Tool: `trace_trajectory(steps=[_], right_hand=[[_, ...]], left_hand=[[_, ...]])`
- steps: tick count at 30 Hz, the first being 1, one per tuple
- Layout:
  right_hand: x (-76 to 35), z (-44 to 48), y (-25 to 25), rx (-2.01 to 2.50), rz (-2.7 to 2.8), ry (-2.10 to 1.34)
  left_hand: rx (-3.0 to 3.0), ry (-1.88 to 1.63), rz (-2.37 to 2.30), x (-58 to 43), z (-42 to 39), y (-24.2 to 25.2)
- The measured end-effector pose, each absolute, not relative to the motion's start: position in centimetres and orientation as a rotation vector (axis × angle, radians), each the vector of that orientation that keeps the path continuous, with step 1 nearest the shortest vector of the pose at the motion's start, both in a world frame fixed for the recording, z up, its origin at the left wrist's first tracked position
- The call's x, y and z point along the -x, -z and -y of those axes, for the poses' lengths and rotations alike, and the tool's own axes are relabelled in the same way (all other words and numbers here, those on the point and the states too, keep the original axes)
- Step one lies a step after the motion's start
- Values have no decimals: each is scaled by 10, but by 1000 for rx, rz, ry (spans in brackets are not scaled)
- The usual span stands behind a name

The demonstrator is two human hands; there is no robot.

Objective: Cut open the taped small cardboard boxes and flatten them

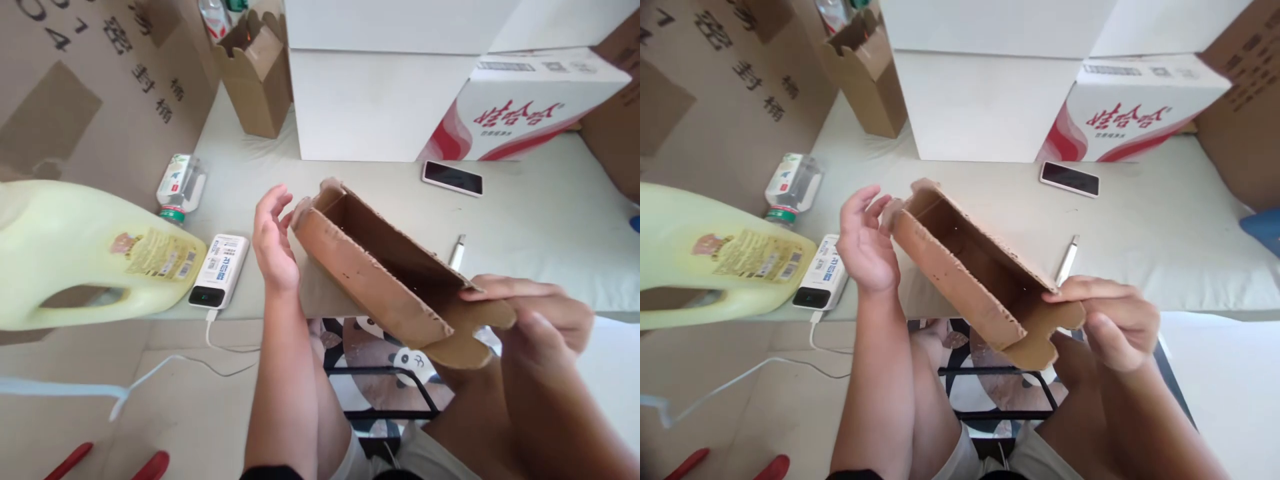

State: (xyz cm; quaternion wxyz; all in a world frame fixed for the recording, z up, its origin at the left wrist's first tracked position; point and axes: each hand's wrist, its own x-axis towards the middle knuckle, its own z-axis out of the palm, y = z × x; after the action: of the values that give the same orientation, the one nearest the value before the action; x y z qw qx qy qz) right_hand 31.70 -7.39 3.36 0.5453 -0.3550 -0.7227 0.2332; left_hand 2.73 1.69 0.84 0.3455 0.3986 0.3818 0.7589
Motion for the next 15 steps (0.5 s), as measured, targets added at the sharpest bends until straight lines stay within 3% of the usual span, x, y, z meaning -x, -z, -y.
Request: trace_trajectory(steps=[8, 15], right_hand=[[-325, 65, -32, 690, 1913, -590], [-340, 68, -15, 881, 1839, -440]], left_hand=[[-1663, -1744, -1221, -53, -14, -18], [-1408, -2131, -1113, -67, -32, -13]])
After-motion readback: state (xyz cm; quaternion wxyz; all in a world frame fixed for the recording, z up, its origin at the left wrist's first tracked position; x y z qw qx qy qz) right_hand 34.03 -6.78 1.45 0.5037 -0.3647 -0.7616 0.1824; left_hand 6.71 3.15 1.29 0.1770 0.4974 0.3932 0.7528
